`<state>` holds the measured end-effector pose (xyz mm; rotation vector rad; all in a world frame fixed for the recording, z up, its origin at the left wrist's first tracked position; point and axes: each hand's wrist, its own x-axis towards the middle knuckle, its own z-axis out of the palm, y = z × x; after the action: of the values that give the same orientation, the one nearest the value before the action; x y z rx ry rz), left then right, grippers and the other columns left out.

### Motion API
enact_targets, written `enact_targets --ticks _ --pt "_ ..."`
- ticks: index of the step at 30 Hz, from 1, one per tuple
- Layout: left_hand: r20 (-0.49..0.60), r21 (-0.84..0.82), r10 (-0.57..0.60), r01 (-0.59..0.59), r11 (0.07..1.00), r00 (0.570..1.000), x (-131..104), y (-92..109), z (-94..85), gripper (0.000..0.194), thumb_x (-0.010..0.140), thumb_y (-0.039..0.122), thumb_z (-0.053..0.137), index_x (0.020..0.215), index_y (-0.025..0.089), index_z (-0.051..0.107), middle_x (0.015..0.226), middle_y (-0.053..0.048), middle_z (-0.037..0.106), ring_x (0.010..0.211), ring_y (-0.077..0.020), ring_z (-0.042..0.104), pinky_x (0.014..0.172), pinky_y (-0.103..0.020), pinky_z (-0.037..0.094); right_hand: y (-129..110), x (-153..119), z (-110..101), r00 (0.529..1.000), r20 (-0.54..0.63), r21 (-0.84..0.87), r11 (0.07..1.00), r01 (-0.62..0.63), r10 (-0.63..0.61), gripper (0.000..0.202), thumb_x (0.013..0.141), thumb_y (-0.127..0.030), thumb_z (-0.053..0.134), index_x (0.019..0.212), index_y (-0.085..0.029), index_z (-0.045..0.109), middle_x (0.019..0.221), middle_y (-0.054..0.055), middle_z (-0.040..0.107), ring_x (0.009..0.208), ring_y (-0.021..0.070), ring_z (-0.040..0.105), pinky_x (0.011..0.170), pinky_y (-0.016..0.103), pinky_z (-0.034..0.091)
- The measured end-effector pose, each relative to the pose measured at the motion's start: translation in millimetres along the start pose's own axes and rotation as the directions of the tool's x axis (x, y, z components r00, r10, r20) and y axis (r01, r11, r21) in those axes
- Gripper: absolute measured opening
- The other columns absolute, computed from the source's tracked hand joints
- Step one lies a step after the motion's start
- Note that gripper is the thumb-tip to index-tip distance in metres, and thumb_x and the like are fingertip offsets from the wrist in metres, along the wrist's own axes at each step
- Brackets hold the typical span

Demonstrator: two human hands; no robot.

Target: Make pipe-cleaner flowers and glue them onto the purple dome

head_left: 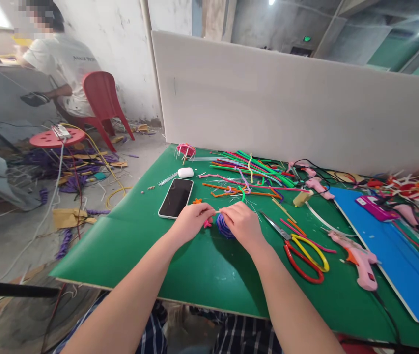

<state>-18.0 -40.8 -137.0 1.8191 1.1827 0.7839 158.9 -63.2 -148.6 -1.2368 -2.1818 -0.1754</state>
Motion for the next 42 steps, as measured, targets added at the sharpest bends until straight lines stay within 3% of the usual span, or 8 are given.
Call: enact_targets --ticks 5,13,22,32,42 --pt "-0.024 0.069 0.043 -0.041 0.997 0.999 0 -1 -2.1 0.026 0.08 0.039 0.046 0.072 0.021 0.063 0.073 0.001 0.065 0.072 -0.0174 0.057 0.067 -0.027 0.04 -1 1 -5 1.0 0.016 0.107 0.994 0.001 -0.002 0.019 0.088 -0.022 0.047 0.09 -0.019 0.066 0.082 0.005 0.067 0.082 0.019 0.053 0.073 0.032 0.046" --pt "0.051 -0.154 0.038 -0.03 0.988 0.998 3 -8 -2.8 0.035 0.081 0.046 0.045 0.068 0.017 0.059 0.069 -0.002 0.06 0.069 -0.0167 0.054 0.067 -0.028 0.042 -6 1 -6 0.996 -0.086 0.211 0.976 0.045 -0.028 0.021 0.088 -0.026 0.049 0.094 -0.019 0.067 0.079 0.005 0.067 0.079 0.0185 0.053 0.071 0.033 0.048" --pt "0.077 -0.219 0.027 -0.009 0.976 0.997 -1 -1 -1.2 0.033 0.08 0.046 0.046 0.066 0.017 0.054 0.066 -0.001 0.057 0.065 -0.0156 0.053 0.066 -0.028 0.043 -8 0 -2 0.992 -0.116 0.317 0.948 -0.002 0.041 0.018 0.085 -0.024 0.054 0.095 -0.023 0.068 0.08 0.003 0.068 0.077 0.0171 0.055 0.071 0.033 0.049" --pt "0.095 -0.249 0.009 0.015 0.968 0.995 -4 2 2.7 0.031 0.079 0.045 0.049 0.069 0.017 0.057 0.067 -0.002 0.059 0.066 -0.0157 0.054 0.064 -0.028 0.043 -4 0 1 0.99 -0.095 0.292 0.954 -0.069 0.101 0.019 0.087 -0.028 0.051 0.086 -0.023 0.069 0.077 0.004 0.068 0.077 0.0177 0.057 0.07 0.032 0.049" --pt "0.101 -0.294 0.02 0.011 0.956 0.995 -3 2 2.2 0.027 0.08 0.04 0.05 0.069 0.017 0.058 0.065 -0.001 0.06 0.065 -0.0149 0.055 0.066 -0.028 0.043 -5 -1 0 0.991 -0.099 0.337 0.94 -0.054 0.093 0.02 0.088 -0.029 0.048 0.085 -0.021 0.067 0.077 0.004 0.067 0.076 0.0176 0.055 0.07 0.031 0.046"
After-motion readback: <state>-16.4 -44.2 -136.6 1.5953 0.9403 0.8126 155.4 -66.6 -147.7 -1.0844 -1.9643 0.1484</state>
